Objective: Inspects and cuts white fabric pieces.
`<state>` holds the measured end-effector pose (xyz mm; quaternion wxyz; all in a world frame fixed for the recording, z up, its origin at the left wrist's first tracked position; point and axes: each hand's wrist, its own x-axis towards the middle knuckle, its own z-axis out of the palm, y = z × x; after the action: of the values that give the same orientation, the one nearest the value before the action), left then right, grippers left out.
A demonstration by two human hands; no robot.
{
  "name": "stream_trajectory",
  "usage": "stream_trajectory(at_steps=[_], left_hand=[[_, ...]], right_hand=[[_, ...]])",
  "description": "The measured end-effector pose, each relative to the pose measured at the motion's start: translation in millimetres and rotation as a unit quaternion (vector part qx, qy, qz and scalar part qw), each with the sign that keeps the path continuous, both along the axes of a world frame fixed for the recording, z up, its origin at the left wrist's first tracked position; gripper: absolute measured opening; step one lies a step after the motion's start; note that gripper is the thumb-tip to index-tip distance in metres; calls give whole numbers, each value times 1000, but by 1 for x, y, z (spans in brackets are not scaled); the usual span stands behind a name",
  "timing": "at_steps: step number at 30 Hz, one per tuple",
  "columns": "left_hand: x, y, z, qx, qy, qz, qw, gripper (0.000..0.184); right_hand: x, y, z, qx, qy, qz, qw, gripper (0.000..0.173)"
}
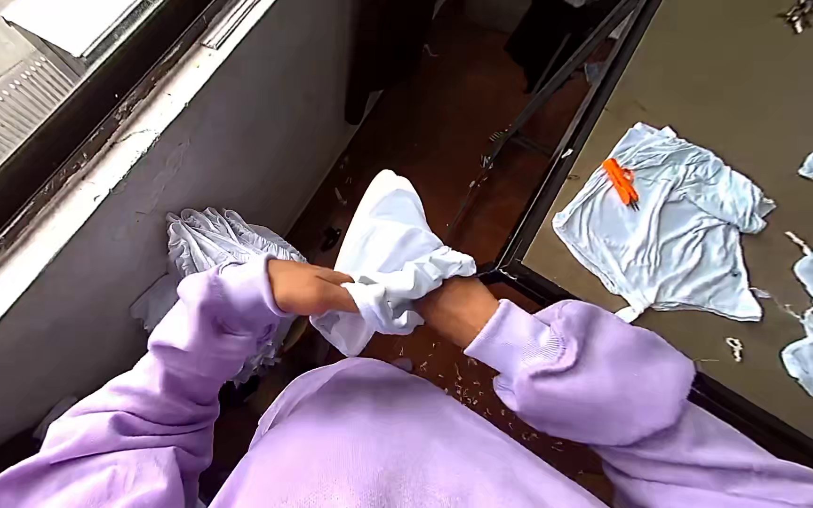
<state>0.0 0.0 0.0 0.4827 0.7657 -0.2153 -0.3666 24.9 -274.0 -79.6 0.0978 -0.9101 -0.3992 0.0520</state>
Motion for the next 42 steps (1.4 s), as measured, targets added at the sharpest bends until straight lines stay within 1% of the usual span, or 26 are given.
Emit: stream_trajectory(at_steps=[2, 3, 4, 6, 9, 12, 14, 16, 17, 19, 20, 22, 23, 24, 26, 28, 29, 30, 31, 32, 33, 34, 35, 37, 40, 42], left_hand=[[-1, -23, -26, 317, 9, -44, 947, 64], [-3, -25, -46, 431, -3, -43, 901, 67], [-7, -21, -60, 491, -17, -28, 871, 61], [-12, -10, -63, 493, -73, -47, 866, 42], [-22, -16, -34, 344, -110, -114, 925, 27], [-42, -26, -21, 234, -239, -56, 941, 14], [-51, -31, -20, 172, -331, -21, 928, 9], [-53, -33, -21, 131, -388, 14, 912, 6], [-50, -31, -20, 105, -397, 32, 911, 8], [-40, -16, -17, 56, -347, 34, 935, 16], [-36, -4, -18, 47, -309, 12, 950, 22], [-30, 21, -26, 87, -188, -57, 977, 33], [-28, 32, -33, 129, -138, -96, 977, 33], [-27, 41, -41, 193, -99, -134, 967, 34], [-26, 55, -51, 354, -35, -181, 917, 38], [-31, 69, -58, 415, -28, -149, 897, 37], [-33, 77, -60, 408, -56, -114, 904, 33], [-34, 86, -62, 378, -104, -69, 917, 27], [-33, 92, -60, 344, -160, -32, 925, 22], [-28, 95, -55, 318, -211, -6, 924, 17], [-21, 96, -48, 294, -264, 16, 919, 15], [-14, 96, -40, 275, -310, 32, 909, 15], [-6, 94, -32, 267, -347, 41, 898, 16], [9, 89, -16, 307, -386, 33, 869, 16], [22, 74, 3, 459, -332, 5, 824, 14], [30, 66, -1, 508, -336, 0, 793, 12]], right_hand=[[10, 2, 27, -126, -3, 47, 991, 6], [11, 3, 36, -197, 20, 18, 980, 7], [10, 4, 42, -253, 52, -26, 966, 14], [11, 6, 44, -319, 107, -86, 938, 34], [13, 18, 40, -342, 162, -93, 921, 44], [12, 25, 31, -232, 117, -49, 964, 51], [7, 30, 32, -113, 136, 11, 984, 72], [-9, 43, 39, 16, 226, 54, 973, 90], [-16, 51, 43, 73, 283, 53, 955, 84], [-19, 60, 43, 153, 313, 43, 936, 37], [-15, 59, 44, 163, 303, 49, 938, 22], [-4, 48, 48, 193, 277, 113, 934, 24], [0, 42, 49, 239, 288, 153, 915, 27], [4, 38, 50, 298, 319, 185, 881, 28], [14, 27, 56, 385, 392, 222, 805, 32], [21, 19, 62, 410, 423, 230, 775, 30], [24, 15, 62, 392, 435, 222, 780, 27], [25, 13, 61, 346, 436, 202, 806, 21], [26, 13, 61, 264, 400, 169, 861, 22], [28, 17, 61, 140, 330, 136, 924, 40], [29, 24, 62, 20, 270, 108, 956, 59], [29, 32, 62, -63, 235, 89, 966, 61], [30, 37, 62, -92, 212, 74, 970, 49], [39, 40, 63, -54, 171, 69, 981, 29], [63, 32, 69, 82, 111, 93, 986, 26], [80, 27, 72, 142, 87, 109, 980, 29]])
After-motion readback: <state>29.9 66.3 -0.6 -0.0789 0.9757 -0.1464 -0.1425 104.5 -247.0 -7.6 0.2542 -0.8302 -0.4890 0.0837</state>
